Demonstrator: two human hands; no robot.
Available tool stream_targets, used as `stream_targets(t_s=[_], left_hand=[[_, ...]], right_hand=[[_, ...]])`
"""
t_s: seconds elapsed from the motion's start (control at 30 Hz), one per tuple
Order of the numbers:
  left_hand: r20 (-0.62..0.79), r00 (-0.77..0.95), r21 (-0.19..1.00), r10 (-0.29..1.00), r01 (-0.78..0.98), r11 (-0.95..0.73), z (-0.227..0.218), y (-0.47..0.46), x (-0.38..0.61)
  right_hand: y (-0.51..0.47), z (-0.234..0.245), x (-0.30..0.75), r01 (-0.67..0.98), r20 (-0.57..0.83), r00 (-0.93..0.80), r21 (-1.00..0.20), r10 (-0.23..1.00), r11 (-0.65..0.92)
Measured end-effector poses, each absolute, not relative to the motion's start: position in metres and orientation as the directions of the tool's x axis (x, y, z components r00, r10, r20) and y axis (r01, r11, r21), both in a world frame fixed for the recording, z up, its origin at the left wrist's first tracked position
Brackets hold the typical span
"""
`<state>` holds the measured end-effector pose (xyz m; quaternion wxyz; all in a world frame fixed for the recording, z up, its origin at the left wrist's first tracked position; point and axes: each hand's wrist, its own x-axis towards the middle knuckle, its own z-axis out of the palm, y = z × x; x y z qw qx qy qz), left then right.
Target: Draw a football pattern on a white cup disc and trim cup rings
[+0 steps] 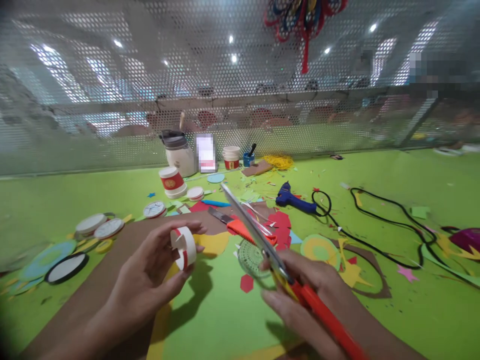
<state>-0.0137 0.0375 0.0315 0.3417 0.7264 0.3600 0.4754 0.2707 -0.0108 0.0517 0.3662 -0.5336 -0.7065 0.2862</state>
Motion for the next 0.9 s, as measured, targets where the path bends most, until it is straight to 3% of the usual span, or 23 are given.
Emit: stream_targets(t_s=[0.13,0.23,0.33,0.5,0.63,0.77,0.9], left_hand=[[0.485,0.339,0.736,0.806,0.34,-0.586,0.027,0.039,-0.015],[0.508,0.418,0.608,0.753,0.446,-0.657,0.023,0.039,-0.016],[0.463,0.534,0.566,0.708,0.436,-0.699,0.022,0.037,-0.015],[0.36,0.585,0.666,0.727,0.385,-0.639,0.029,0.029,-0.009],[0.307,0.615,0.708,0.726,0.362,-0.606,0.037,0.028,-0.007],[0.259,0.633,0.823,0.73,0.251,-0.51,0.041,0.029,-0.005],[0.265,0.593,0.861,0.76,0.21,-0.464,0.045,0.028,0.0]], right_hand=[[0.0,0.061,0.262,0.534,0.211,-0.101,-0.813,0.972,0.232],[0.005,0.065,0.252,0.496,0.293,-0.199,-0.793,0.935,0.354],[0.012,0.068,0.24,0.482,0.397,-0.285,-0.727,0.872,0.489],[0.024,0.067,0.224,0.387,0.494,-0.416,-0.663,0.763,0.64],[0.024,0.064,0.222,0.374,0.481,-0.423,-0.68,0.768,0.631],[0.022,0.063,0.225,0.349,0.492,-0.422,-0.687,0.761,0.638],[0.025,0.064,0.225,0.219,0.415,-0.38,-0.828,0.827,0.516]])
